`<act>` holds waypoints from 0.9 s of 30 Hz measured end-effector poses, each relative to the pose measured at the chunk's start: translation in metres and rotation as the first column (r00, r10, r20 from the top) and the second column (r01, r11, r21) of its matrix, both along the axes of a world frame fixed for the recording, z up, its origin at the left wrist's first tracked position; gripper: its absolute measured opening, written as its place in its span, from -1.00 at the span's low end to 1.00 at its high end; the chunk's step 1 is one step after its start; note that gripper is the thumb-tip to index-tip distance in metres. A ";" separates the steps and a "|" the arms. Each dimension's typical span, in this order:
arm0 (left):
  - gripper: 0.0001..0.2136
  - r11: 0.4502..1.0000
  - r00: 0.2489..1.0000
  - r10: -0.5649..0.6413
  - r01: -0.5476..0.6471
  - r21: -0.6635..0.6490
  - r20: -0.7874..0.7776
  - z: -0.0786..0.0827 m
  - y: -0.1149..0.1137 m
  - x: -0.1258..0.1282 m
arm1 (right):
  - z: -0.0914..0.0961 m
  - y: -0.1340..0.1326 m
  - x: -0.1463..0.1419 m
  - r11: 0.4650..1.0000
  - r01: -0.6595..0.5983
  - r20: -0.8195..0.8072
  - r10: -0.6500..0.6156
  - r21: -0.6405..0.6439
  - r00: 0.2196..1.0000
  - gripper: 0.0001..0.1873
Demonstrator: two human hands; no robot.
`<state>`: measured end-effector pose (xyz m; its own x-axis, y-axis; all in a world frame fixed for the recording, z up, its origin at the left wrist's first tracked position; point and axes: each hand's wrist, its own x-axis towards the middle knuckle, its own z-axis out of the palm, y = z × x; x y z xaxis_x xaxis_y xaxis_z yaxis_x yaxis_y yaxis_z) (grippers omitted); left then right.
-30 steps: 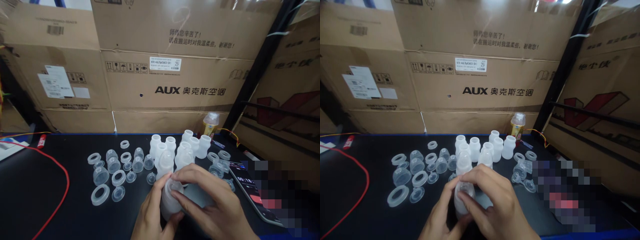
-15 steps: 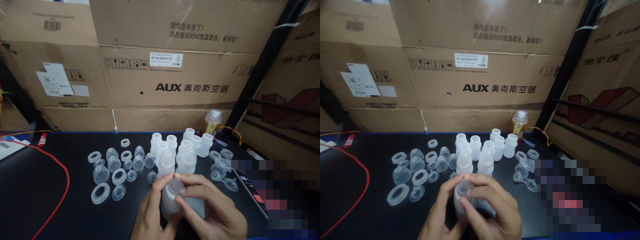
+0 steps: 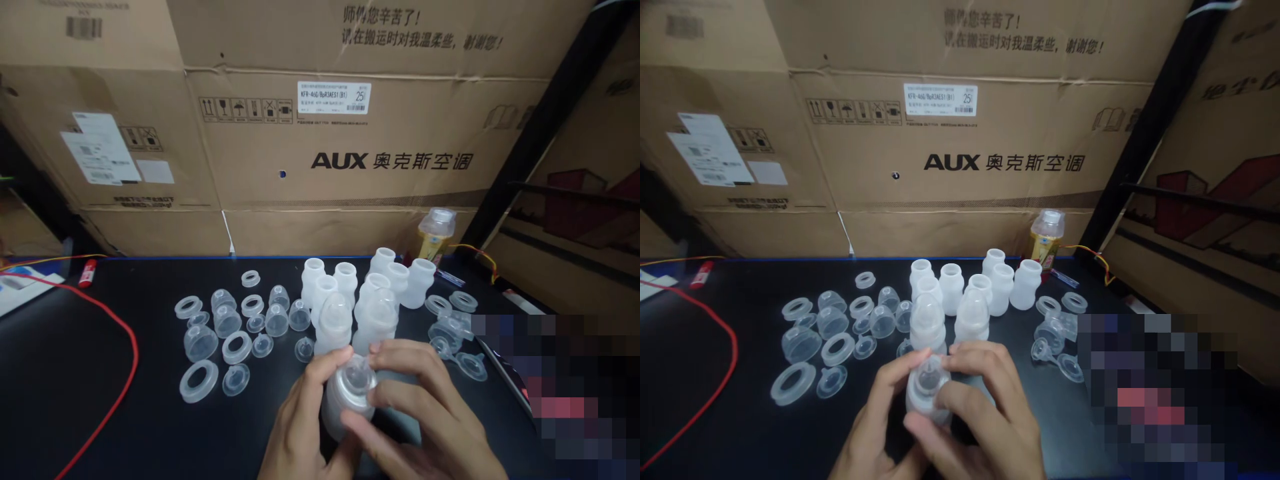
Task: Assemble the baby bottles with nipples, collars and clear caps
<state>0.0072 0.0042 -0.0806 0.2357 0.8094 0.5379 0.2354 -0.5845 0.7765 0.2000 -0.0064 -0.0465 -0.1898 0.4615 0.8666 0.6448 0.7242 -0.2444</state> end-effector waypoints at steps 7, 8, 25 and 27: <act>-0.41 0.993 0.996 0.084 -0.084 -0.081 -0.007 -0.005 -0.008 0.002 | -0.007 -0.001 -0.002 0.992 -0.111 -0.135 0.102 -0.061 0.986 -0.69; -0.42 0.990 0.995 0.099 -0.100 -0.096 -0.011 -0.006 -0.009 0.002 | -0.009 -0.001 -0.003 0.990 -0.131 -0.160 0.121 -0.059 0.980 -0.68; -0.63 0.994 0.996 0.015 -0.006 0.105 -0.084 0.064 -0.001 -0.012 | -0.021 -0.002 -0.031 0.955 -0.245 -0.424 0.154 -0.168 0.892 -0.57; -0.69 0.995 0.999 0.014 -0.010 0.098 -0.046 0.069 0.000 -0.012 | -0.021 -0.005 -0.033 0.940 -0.245 -0.470 0.109 -0.238 0.876 -0.49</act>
<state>-0.0046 0.0042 -0.0121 0.2527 0.7565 0.6032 0.2774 -0.6539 0.7039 0.1665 -0.0114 -0.0677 0.0809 0.6934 0.7160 0.2855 0.6721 -0.6832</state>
